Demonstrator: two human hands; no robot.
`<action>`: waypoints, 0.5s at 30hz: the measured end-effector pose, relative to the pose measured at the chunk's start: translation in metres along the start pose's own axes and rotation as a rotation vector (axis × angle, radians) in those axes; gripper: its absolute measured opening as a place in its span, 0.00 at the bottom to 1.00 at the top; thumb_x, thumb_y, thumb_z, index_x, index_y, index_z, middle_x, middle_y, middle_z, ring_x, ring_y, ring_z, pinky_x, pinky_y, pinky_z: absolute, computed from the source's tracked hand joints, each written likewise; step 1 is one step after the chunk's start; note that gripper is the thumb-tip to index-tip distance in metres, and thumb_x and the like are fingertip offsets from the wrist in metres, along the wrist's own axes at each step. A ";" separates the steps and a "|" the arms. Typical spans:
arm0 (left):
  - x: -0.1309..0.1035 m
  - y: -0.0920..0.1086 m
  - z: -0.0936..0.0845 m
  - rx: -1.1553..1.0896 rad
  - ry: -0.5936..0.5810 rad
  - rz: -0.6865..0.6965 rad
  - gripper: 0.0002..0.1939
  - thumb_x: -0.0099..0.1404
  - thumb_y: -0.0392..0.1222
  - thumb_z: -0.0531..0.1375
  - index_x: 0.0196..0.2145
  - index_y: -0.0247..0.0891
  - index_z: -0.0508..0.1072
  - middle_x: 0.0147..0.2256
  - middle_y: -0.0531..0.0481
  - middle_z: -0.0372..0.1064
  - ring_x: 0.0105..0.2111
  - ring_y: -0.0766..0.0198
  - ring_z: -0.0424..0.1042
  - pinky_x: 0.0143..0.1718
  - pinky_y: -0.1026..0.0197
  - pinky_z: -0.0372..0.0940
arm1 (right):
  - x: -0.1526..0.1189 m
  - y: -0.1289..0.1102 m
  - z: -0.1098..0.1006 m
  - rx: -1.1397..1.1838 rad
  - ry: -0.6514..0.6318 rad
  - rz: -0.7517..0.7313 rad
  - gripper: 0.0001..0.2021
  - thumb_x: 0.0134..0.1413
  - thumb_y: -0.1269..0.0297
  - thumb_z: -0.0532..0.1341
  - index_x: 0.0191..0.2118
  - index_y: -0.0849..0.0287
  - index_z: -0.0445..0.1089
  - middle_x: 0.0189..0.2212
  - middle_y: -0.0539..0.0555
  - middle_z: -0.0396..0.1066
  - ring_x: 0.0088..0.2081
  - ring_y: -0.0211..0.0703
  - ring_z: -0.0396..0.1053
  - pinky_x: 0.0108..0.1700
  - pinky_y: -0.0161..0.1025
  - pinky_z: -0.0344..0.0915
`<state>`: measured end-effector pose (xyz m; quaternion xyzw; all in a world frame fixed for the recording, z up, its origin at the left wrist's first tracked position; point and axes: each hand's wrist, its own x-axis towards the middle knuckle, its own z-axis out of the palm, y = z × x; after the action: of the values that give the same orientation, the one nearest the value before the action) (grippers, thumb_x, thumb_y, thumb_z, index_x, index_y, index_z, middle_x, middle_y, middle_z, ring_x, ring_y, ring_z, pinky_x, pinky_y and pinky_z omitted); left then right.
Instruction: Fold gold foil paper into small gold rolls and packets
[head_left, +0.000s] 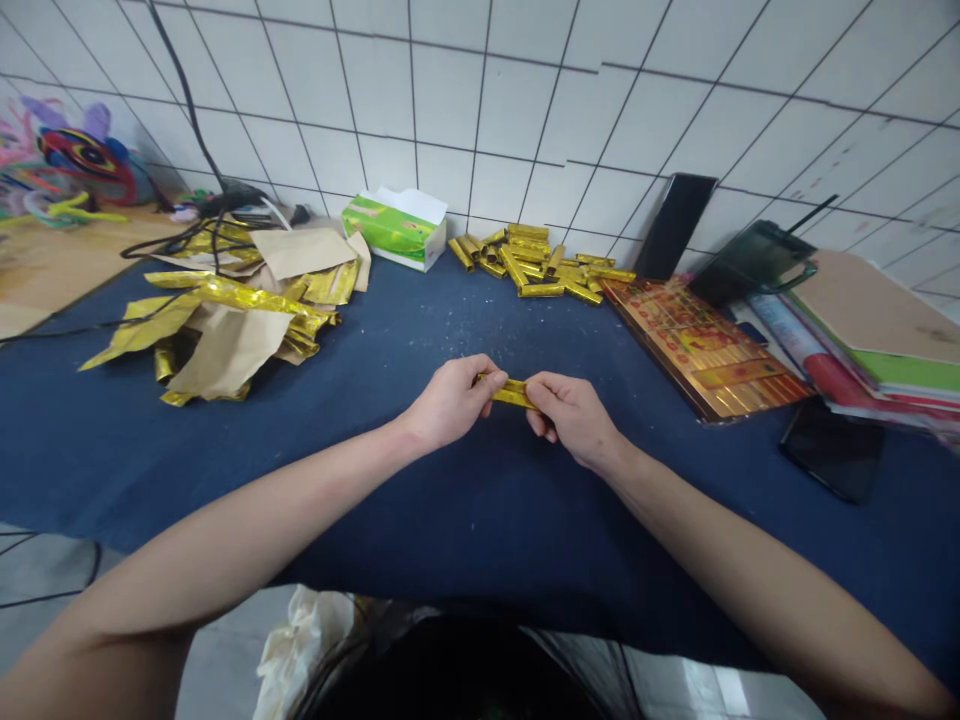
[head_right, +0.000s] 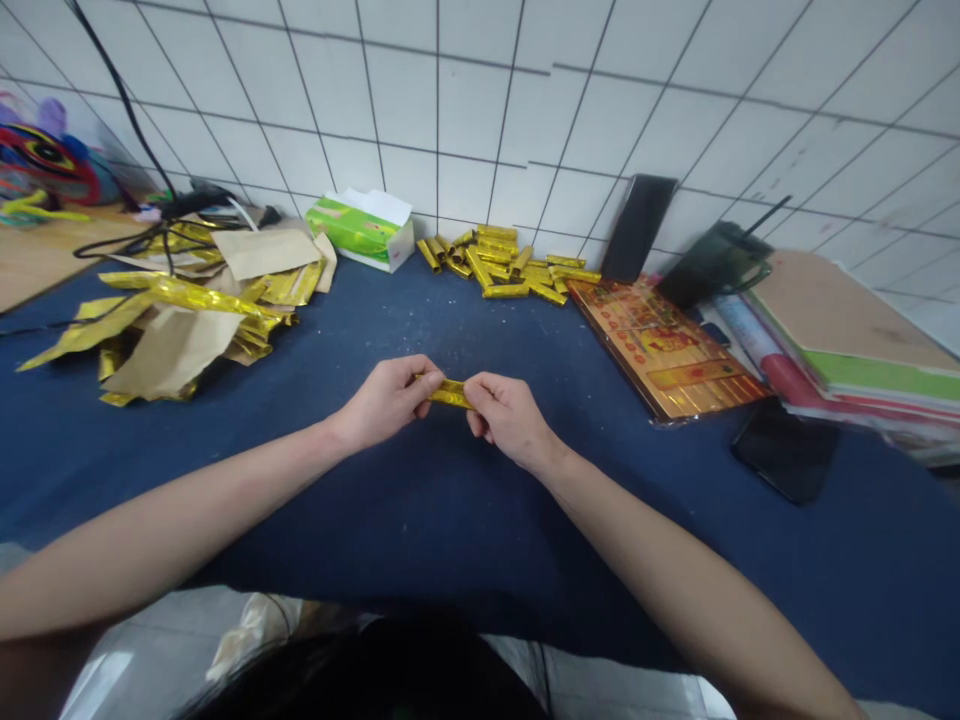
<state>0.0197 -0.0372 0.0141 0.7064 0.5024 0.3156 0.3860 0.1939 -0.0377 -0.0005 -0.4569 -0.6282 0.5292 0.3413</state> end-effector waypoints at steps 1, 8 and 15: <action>0.000 0.000 0.000 0.004 -0.005 -0.006 0.13 0.63 0.44 0.49 0.25 0.35 0.65 0.17 0.57 0.61 0.17 0.73 0.57 0.21 0.68 0.51 | 0.000 0.001 0.000 0.002 0.001 -0.003 0.15 0.54 0.53 0.53 0.26 0.60 0.64 0.12 0.44 0.61 0.12 0.27 0.52 0.15 0.28 0.47; -0.001 -0.001 0.001 -0.001 0.064 0.021 0.11 0.62 0.41 0.50 0.25 0.35 0.65 0.16 0.57 0.60 0.18 0.73 0.58 0.22 0.68 0.52 | 0.001 0.002 0.002 0.148 -0.028 0.010 0.11 0.51 0.57 0.57 0.33 0.60 0.66 0.14 0.45 0.65 0.13 0.29 0.57 0.14 0.27 0.52; -0.002 0.001 -0.002 -0.214 -0.033 0.016 0.07 0.63 0.38 0.50 0.33 0.34 0.66 0.19 0.57 0.62 0.15 0.75 0.59 0.17 0.71 0.53 | 0.003 0.003 0.000 0.316 -0.001 0.045 0.09 0.48 0.61 0.61 0.34 0.61 0.68 0.15 0.46 0.68 0.12 0.31 0.60 0.14 0.28 0.56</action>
<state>0.0183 -0.0385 0.0156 0.6701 0.4539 0.3587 0.4649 0.1936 -0.0348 -0.0033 -0.4114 -0.5270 0.6291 0.3967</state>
